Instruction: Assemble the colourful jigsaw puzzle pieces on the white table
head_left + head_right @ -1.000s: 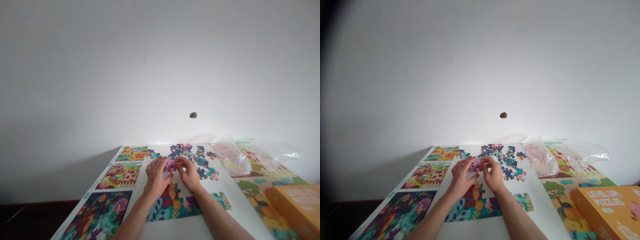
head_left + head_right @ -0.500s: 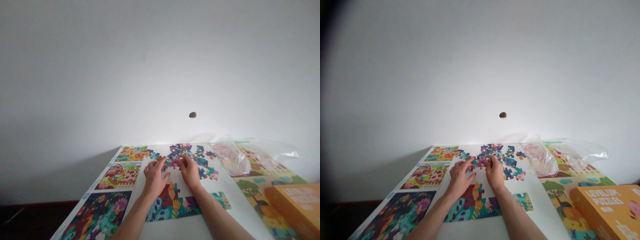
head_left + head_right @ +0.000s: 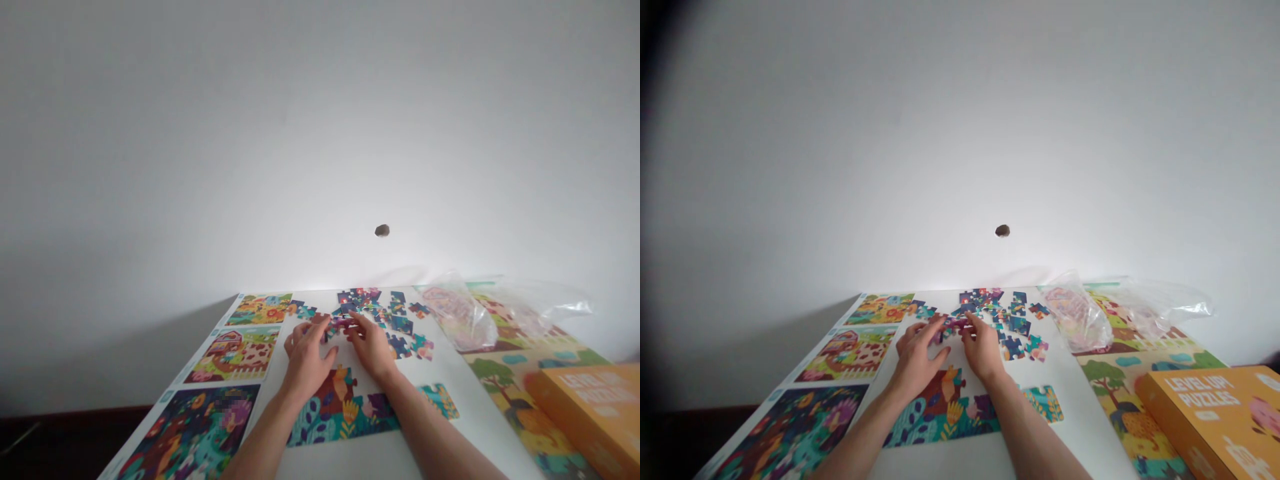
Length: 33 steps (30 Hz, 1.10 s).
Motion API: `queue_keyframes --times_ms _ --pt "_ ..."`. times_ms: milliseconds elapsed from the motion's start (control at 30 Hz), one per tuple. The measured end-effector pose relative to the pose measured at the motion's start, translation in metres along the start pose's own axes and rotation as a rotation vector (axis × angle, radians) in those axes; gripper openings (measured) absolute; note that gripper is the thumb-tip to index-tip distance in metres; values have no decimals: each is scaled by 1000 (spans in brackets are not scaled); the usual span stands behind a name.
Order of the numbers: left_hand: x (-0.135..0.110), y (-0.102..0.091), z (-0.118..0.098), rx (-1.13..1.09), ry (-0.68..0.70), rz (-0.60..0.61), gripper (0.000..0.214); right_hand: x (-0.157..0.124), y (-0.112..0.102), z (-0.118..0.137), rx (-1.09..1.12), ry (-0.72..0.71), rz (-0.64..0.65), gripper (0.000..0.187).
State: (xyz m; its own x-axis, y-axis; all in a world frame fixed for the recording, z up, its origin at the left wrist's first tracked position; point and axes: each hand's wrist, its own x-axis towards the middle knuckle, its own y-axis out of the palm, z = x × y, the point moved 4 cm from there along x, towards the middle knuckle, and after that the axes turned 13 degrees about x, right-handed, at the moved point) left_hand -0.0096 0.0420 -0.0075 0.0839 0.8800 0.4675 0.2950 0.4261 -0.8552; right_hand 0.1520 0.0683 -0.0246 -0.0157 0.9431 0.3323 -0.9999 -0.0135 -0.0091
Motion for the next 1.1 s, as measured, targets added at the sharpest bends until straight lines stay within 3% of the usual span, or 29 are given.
queue_keyframes --times_ms 200,367,733,1100 --pt "2 -6 -1 21 -16 -16 31 -6 8 14 -88 -90 116 42" --pt "3 -12 0 32 -59 -49 13 -6 8 17 -63 -101 98 37" --pt "3 -15 4 40 -147 -72 17 -5 6 10 -140 -88 82 32" --pt "4 -14 4 6 -119 -59 36 -5 6 20 -206 -65 39 30"
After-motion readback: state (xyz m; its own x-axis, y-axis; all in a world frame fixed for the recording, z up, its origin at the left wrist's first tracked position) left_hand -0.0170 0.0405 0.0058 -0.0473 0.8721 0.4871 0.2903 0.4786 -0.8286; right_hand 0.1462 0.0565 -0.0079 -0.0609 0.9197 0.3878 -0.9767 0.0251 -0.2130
